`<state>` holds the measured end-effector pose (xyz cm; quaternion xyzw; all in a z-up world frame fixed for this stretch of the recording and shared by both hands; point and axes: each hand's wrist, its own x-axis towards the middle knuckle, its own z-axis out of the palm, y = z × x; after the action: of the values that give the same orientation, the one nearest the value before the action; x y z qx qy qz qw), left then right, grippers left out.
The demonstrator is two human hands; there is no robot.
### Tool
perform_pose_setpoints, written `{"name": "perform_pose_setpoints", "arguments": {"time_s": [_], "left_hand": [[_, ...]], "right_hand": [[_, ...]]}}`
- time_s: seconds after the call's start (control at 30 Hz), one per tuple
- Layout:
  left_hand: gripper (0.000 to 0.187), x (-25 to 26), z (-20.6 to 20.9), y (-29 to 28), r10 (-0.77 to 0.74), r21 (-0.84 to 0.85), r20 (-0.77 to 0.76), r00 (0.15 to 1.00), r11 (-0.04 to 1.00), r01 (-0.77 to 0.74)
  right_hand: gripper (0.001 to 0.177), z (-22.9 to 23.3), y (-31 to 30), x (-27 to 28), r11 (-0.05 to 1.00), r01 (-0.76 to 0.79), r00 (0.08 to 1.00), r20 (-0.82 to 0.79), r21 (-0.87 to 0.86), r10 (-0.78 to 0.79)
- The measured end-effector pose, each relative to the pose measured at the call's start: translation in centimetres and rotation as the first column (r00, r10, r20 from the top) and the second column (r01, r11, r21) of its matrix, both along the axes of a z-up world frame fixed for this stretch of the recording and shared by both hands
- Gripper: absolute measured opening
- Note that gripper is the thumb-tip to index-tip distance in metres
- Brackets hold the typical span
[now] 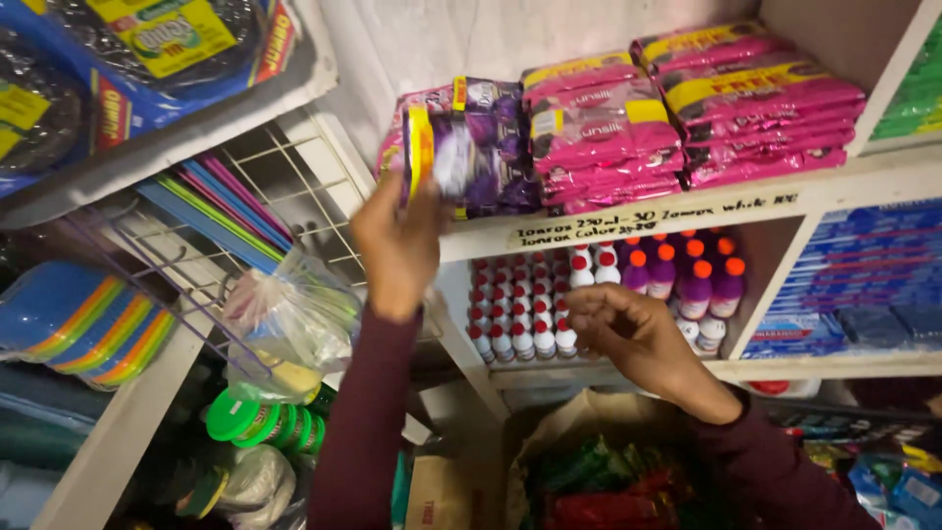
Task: The person sits on the floor in a small shop and organizes various household items. They pick up packets of laundry detergent, fabric softener, and other cleaning supplies from a cardboard box and a black basket, then place them onto the shelves.
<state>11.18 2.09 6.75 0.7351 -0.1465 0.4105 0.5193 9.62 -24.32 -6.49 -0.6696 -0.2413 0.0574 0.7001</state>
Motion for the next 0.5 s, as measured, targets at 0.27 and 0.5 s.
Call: {"name": "perform_pose_setpoints", "arguments": {"time_s": [0.27, 0.5], "left_hand": [[0.011, 15.0, 0.6, 1.2, -0.086, -0.177, -0.282, 0.956, 0.983, 0.037], [0.034, 16.5, 1.3, -0.4, 0.654, 0.500, -0.164, 0.738, 0.700, -0.509]], "right_hand": [[0.035, 2.0, 2.3, 0.4, 0.983, -0.051, 0.965, 0.246, -0.179, 0.095], [0.039, 4.8, 3.8, 0.2, 0.940, 0.067, 0.902, 0.423, -0.334, 0.086]]}}
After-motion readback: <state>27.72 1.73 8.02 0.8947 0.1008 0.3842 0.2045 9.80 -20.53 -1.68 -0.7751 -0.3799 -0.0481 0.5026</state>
